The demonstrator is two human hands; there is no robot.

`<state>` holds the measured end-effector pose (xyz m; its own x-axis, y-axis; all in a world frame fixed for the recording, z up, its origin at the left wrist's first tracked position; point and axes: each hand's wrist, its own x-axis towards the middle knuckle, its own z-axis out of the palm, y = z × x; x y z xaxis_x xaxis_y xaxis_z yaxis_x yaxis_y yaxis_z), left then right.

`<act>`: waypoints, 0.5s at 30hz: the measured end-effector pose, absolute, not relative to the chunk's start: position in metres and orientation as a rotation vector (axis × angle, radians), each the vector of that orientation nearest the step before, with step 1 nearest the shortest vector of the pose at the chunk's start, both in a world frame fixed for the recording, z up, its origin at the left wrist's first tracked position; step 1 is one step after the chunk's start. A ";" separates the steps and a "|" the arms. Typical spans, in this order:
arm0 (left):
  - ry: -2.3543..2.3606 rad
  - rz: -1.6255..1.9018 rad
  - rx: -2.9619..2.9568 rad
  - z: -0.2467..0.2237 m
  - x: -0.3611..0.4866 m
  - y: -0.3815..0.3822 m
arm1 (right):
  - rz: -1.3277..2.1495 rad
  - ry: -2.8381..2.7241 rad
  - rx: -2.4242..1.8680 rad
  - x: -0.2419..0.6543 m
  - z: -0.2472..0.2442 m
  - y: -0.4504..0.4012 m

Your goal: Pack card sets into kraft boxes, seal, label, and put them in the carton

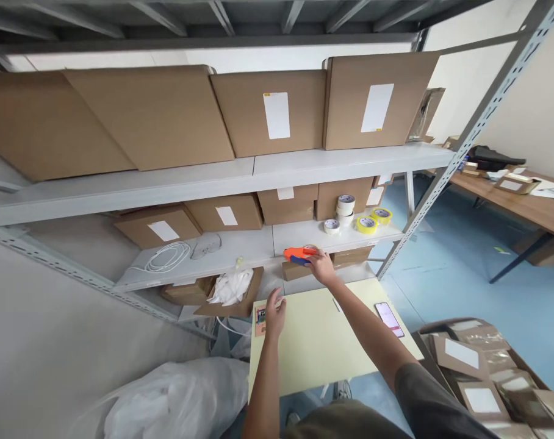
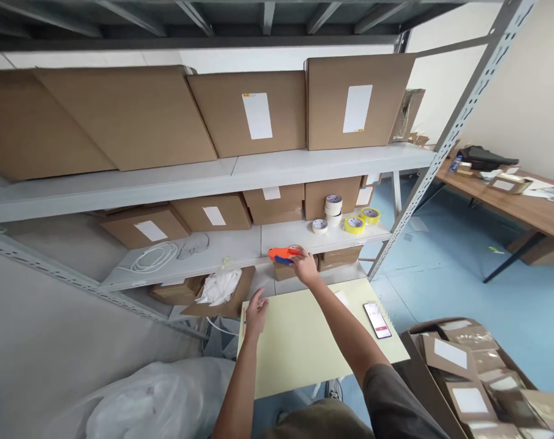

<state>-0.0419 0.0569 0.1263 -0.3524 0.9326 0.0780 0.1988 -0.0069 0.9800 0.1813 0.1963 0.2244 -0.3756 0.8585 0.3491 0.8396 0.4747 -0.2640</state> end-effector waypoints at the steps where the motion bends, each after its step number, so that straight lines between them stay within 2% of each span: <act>1: 1.616 1.418 1.185 0.121 -0.046 0.052 | 0.052 -2.286 -1.398 0.177 0.215 0.181; 8: 1.743 1.363 1.013 0.082 -0.052 0.010 | 0.119 -2.281 -1.515 0.169 0.130 0.078; 15: 1.779 1.263 0.989 0.067 -0.022 -0.024 | 0.386 -2.272 -1.863 0.230 0.055 0.020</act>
